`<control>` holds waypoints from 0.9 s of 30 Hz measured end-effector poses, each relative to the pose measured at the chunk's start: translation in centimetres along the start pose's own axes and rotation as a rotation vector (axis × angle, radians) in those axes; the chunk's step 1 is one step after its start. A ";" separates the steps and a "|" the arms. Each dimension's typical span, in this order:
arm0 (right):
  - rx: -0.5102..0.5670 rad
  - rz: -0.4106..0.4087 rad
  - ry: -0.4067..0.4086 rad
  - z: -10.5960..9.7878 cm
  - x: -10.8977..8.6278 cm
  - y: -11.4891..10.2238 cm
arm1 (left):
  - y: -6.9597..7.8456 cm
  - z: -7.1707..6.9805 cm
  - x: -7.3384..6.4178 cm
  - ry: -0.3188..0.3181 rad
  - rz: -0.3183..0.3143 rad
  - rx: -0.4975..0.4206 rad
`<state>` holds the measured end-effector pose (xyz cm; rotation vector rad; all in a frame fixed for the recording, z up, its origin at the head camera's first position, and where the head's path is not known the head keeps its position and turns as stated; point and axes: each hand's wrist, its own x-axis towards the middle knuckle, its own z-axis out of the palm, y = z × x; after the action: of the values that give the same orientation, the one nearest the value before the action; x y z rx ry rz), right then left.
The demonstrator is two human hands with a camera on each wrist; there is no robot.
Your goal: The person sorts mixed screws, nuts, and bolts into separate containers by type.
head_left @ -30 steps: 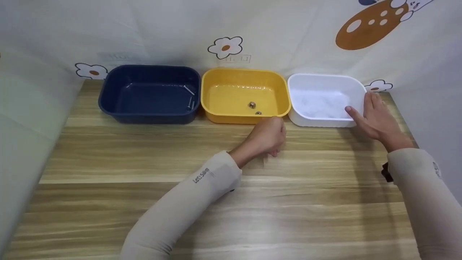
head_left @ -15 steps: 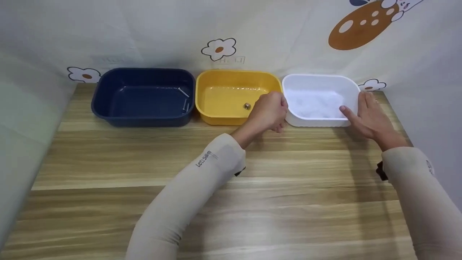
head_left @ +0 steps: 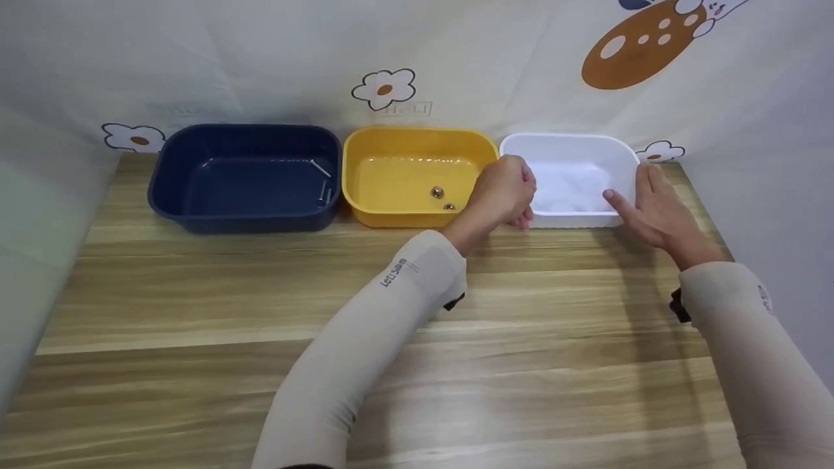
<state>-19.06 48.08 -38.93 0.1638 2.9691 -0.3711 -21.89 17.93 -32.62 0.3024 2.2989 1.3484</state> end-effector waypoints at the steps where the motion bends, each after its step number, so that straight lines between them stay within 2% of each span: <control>1: 0.000 -0.003 0.000 0.0 0.0 0.0 | 0.1 0.2 0.1 0.007 0.005 0.009; 6: 0.015 -0.023 0.014 -0.2 0.0 0.2 | 0.5 0.9 0.8 0.039 0.007 0.020; 13: 0.025 -0.008 -0.001 -0.2 -0.1 0.1 | 0.8 1.9 1.3 0.040 -0.030 0.024; 27: 0.024 -0.011 0.006 0.0 -0.1 0.0 | 0.2 1.4 1.3 0.045 -0.019 0.024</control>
<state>-18.99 48.08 -38.94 0.1519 2.9731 -0.4082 -22.33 19.62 -33.41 0.2591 2.3506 1.3319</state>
